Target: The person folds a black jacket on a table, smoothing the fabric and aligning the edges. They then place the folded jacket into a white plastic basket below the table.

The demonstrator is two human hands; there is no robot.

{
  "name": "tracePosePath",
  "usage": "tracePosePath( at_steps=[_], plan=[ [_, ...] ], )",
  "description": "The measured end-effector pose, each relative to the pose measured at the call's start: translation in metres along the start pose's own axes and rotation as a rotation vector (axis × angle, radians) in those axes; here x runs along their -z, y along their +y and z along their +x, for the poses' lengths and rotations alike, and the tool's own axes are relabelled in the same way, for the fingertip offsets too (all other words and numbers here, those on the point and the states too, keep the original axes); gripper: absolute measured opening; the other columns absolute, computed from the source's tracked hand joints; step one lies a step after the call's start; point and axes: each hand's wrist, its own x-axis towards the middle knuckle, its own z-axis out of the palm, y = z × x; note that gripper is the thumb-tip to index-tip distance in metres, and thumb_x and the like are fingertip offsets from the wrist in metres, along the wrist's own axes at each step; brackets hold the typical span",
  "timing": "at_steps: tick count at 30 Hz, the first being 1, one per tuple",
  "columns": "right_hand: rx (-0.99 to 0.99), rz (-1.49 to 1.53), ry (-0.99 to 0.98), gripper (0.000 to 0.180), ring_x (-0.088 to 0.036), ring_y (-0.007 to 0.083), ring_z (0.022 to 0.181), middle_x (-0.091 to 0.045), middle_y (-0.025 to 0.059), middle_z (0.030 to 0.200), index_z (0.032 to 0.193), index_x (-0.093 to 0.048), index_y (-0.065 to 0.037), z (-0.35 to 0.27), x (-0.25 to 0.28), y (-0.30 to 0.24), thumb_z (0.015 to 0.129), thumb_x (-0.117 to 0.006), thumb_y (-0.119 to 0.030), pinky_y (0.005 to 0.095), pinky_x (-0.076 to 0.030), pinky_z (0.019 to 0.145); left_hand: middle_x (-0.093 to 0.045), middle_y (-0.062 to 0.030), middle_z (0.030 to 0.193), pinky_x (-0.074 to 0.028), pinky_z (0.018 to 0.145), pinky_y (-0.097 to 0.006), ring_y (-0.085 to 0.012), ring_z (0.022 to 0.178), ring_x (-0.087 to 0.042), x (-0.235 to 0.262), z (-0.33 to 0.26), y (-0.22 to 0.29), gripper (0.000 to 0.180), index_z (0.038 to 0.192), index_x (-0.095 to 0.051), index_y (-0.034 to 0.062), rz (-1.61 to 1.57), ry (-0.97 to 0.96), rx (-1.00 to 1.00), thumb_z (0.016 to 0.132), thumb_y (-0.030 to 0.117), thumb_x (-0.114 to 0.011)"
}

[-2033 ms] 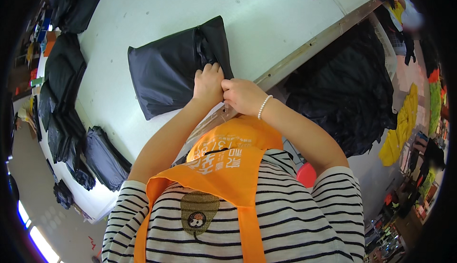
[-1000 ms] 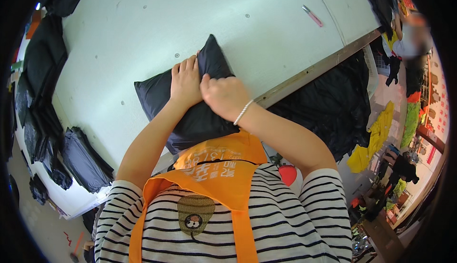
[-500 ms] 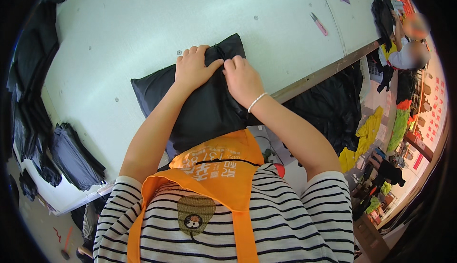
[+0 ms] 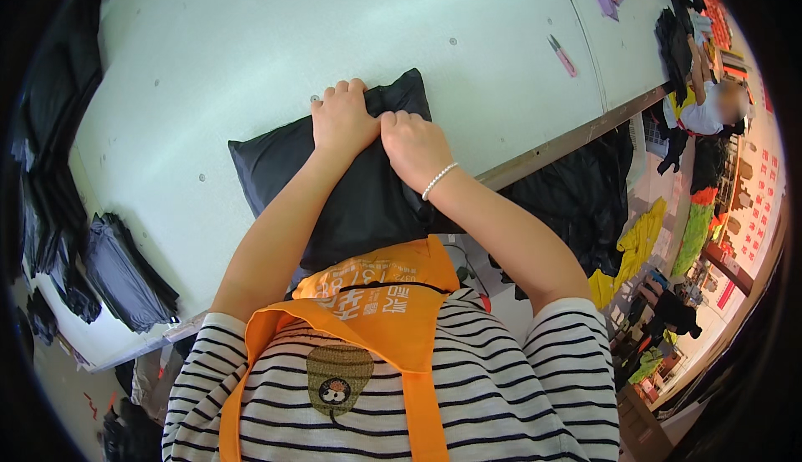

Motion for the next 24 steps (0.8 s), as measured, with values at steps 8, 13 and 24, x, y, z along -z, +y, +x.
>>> tracePosePath(
  at_steps=[8,13,24],
  plan=[
    [-0.047,0.428,0.144,0.015,-0.06,0.0348,0.083,-0.062,0.0174,0.091,0.102,-0.057,-0.003,0.016,-0.002,0.023,0.089,-0.051,-0.006,0.0416,-0.048,0.072,-0.061,-0.0087,0.105,-0.04,0.09,-0.044,-0.0255,0.103,-0.055,0.005,0.0,-0.003,0.054,0.104,-0.062,0.0091,-0.162,0.008,-0.016,0.07,0.051,-0.07],
    [-0.068,0.498,-0.063,0.029,-0.061,0.0368,0.078,-0.064,0.0197,0.084,0.12,-0.055,-0.008,0.052,-0.009,0.042,0.091,-0.052,-0.009,0.0428,-0.049,0.071,-0.061,-0.0094,0.106,-0.04,0.092,-0.045,-0.0267,0.106,-0.054,0.007,-0.001,-0.005,0.049,0.105,-0.064,0.0101,-0.158,-0.016,-0.045,0.072,0.045,-0.068],
    [-0.186,0.592,-0.188,0.009,-0.061,0.0366,0.077,-0.064,0.0182,0.08,0.093,-0.055,-0.005,0.054,0.005,0.045,0.09,-0.055,-0.014,0.0427,-0.047,0.069,-0.068,-0.0098,0.09,-0.047,0.082,-0.042,-0.0294,0.089,-0.062,-0.005,0.022,-0.012,0.023,0.089,-0.07,0.0121,-0.306,0.009,-0.041,0.084,0.031,-0.058]
  ],
)
